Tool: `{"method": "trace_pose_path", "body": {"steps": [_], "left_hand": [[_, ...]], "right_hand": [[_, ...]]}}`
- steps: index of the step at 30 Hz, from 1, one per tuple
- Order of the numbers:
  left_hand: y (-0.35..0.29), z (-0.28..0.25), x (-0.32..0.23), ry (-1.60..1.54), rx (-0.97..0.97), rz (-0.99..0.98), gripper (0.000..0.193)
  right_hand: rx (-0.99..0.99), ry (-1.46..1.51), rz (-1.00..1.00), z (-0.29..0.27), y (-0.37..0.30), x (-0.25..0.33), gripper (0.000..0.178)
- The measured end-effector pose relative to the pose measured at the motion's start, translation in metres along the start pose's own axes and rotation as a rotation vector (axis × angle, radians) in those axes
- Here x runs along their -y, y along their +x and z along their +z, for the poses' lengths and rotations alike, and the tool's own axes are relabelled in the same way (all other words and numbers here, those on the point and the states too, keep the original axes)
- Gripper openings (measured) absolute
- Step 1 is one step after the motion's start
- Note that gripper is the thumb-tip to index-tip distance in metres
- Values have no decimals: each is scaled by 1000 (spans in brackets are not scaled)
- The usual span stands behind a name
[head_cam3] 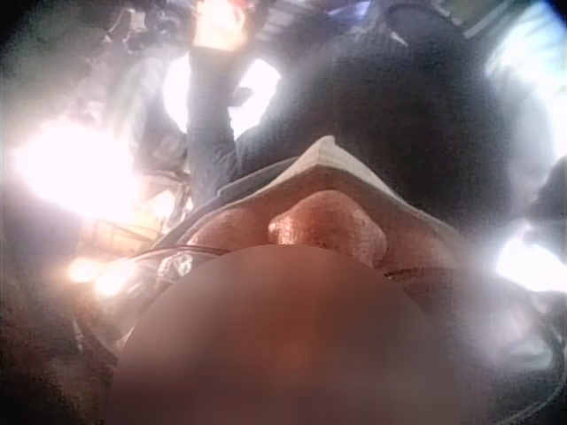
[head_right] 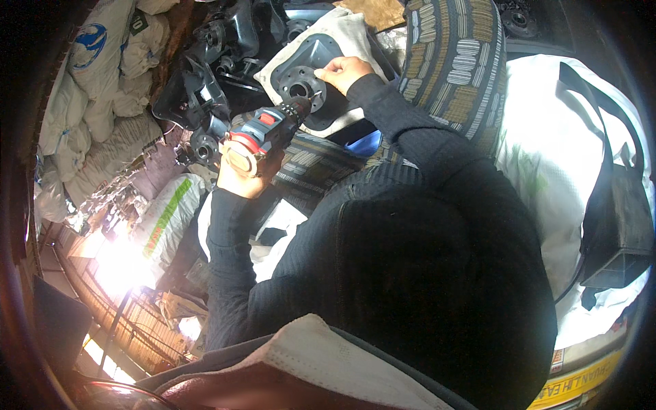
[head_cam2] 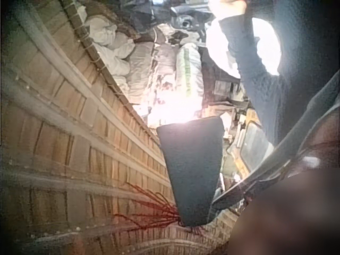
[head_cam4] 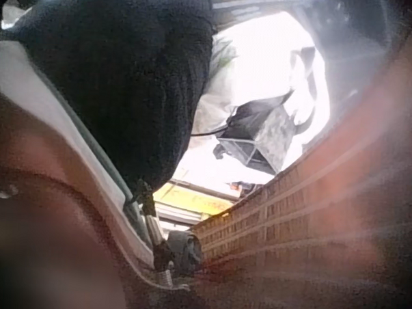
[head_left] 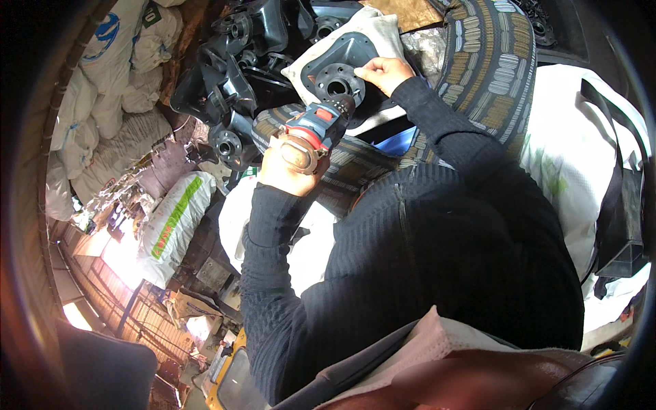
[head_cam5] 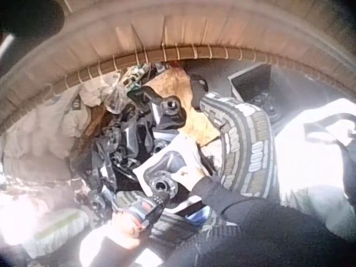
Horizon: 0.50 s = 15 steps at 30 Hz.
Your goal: The person uses a cordless drill to fasten screws into black plastic parts placed on a cushion. They repeatedly pick up parts, align them, and drive screws with the drill, then set the parts aside.
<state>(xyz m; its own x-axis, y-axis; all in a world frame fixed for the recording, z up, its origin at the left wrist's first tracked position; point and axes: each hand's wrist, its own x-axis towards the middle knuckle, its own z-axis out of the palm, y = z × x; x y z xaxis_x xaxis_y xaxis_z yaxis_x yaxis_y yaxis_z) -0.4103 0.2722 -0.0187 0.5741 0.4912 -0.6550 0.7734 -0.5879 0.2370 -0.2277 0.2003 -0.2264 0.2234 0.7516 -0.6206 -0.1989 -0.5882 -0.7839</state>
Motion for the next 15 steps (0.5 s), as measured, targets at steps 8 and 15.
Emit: {"method": "trace_pose_path", "body": {"steps": [8, 15], "left_hand": [[12, 1, -6, -75, 22, 4, 55], [19, -4, -24, 11, 50, 67, 61]], "right_hand": [[32, -72, 64, -4, -3, 13, 37], [18, 8, 48, -6, -4, 12, 31]]}}
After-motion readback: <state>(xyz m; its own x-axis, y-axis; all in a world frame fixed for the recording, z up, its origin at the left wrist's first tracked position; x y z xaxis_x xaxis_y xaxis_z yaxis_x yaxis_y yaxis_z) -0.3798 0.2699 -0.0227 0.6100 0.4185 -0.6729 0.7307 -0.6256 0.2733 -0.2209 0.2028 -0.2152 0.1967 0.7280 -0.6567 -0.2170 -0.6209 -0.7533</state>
